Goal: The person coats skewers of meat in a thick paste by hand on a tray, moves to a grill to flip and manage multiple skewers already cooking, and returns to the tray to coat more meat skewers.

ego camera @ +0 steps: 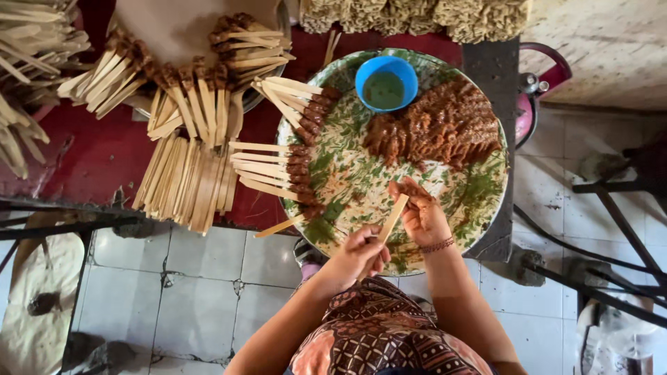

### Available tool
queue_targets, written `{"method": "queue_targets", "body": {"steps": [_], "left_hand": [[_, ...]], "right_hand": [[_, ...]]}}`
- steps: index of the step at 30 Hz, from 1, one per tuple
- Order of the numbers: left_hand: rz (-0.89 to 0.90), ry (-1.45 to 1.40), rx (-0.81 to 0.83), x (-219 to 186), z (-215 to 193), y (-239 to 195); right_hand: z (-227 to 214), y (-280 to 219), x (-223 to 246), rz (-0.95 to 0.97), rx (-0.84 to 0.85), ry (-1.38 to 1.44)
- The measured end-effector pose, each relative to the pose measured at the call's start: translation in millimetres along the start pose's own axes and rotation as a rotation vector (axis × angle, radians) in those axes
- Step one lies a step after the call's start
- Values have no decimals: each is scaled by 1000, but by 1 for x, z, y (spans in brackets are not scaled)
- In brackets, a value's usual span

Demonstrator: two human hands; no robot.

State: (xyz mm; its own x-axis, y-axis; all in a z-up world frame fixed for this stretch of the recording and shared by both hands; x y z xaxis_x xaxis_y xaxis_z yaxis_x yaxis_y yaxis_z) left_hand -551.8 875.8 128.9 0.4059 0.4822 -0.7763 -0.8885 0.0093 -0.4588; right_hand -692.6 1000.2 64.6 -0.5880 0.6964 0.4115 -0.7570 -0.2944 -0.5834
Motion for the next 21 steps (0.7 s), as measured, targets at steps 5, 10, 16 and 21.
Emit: {"method": "queue_targets", "body": {"steps": [5, 10, 16, 21], "left_hand": [[-155, -185, 88, 22, 8, 23], [-275, -229, -126, 3, 24, 36], [-197, -143, -158, -12, 18, 30], [-17, 457, -104, -9, 1, 36]], "right_hand": [[12, 0, 13, 124, 380, 193], [32, 6, 9, -50, 90, -33], [47, -11, 19, 60, 206, 100], [81, -37, 24, 220, 229, 125]]}}
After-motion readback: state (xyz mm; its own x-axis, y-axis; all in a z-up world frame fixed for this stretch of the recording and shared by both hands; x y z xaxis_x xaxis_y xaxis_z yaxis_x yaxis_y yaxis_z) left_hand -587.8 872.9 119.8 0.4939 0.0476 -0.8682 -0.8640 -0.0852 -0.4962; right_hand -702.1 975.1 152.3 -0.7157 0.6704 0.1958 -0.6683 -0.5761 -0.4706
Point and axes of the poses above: each hand's wrist, its own y-axis towards the middle knuckle, its own z-axis out of the palm, x = y × z, the point moved 2 cm from there along y, towards the middle knuckle, and after that the axes turned 12 degrees about y, right-handed, at the moved point
